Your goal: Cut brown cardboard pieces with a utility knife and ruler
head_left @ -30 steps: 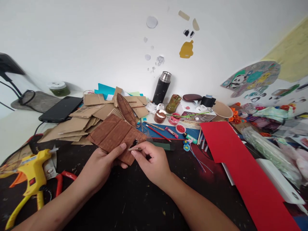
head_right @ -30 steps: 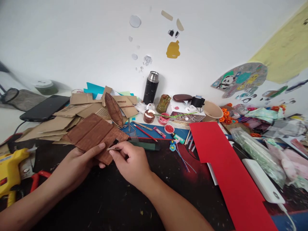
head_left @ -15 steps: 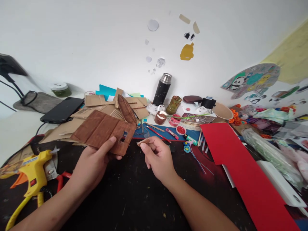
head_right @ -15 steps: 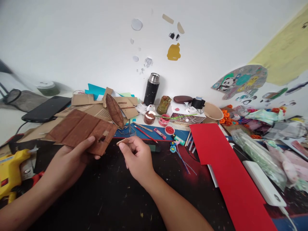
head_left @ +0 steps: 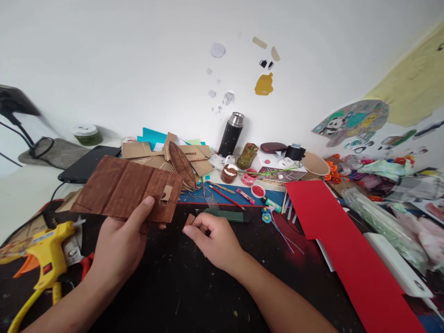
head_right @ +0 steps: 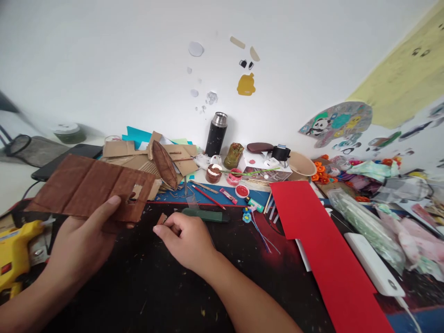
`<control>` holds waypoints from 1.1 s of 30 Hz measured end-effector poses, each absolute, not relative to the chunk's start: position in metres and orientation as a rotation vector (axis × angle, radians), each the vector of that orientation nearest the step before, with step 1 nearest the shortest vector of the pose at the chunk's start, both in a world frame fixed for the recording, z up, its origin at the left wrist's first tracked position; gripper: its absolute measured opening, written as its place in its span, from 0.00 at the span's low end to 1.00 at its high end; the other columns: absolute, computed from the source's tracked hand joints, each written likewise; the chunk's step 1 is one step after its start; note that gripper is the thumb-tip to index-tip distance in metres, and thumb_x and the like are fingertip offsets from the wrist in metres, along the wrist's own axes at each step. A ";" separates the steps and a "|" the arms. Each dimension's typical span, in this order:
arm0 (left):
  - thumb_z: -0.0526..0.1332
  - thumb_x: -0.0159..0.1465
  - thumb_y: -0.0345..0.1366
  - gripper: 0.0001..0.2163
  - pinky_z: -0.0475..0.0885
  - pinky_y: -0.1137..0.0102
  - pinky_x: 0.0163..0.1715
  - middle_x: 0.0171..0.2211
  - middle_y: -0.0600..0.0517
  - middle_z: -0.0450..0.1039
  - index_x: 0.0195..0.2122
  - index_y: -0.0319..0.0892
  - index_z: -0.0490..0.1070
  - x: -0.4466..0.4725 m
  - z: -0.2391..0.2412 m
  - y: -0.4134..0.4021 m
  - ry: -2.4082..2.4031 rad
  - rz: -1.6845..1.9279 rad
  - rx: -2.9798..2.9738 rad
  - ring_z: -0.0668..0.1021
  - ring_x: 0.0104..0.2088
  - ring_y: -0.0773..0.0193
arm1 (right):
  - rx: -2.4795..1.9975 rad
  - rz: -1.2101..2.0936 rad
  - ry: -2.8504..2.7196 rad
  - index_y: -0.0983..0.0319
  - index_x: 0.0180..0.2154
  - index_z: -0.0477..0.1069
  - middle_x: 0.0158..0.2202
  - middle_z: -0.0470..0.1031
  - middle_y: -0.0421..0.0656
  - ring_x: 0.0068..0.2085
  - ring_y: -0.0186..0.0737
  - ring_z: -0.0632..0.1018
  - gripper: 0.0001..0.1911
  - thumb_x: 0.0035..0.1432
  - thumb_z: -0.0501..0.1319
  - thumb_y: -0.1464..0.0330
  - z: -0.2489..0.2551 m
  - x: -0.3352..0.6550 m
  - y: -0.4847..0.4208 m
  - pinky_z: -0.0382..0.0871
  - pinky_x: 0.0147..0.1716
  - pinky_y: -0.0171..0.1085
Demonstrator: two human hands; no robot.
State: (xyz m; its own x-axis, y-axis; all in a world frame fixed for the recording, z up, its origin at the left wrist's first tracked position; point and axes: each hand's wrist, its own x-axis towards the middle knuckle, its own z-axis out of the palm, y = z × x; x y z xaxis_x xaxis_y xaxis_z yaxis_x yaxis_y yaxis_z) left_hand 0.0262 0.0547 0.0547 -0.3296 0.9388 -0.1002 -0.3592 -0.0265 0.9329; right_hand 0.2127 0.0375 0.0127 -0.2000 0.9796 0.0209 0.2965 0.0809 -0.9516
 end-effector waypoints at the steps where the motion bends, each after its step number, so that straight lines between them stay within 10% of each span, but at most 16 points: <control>1: 0.81 0.51 0.49 0.20 0.81 0.71 0.26 0.42 0.50 0.88 0.39 0.44 0.83 0.026 0.054 0.053 1.192 1.556 0.727 0.85 0.38 0.57 | -1.290 1.178 -1.611 0.58 0.32 0.76 0.22 0.68 0.34 0.23 0.33 0.68 0.17 0.68 0.69 0.54 0.012 0.213 0.038 0.58 0.26 0.35; 12: 0.79 0.53 0.57 0.25 0.80 0.68 0.26 0.39 0.49 0.85 0.41 0.42 0.83 0.020 0.033 0.049 1.223 1.253 0.897 0.81 0.33 0.58 | -1.066 1.439 -1.285 0.58 0.41 0.72 0.21 0.68 0.31 0.17 0.31 0.67 0.30 0.66 0.65 0.38 0.023 0.217 0.042 0.57 0.18 0.33; 33: 0.77 0.56 0.54 0.19 0.73 0.69 0.27 0.24 0.53 0.75 0.26 0.43 0.78 0.023 0.029 0.050 1.127 0.985 1.166 0.74 0.26 0.63 | -1.032 1.475 -1.289 0.59 0.40 0.71 0.19 0.66 0.29 0.17 0.30 0.65 0.24 0.68 0.66 0.44 0.024 0.215 0.042 0.57 0.18 0.32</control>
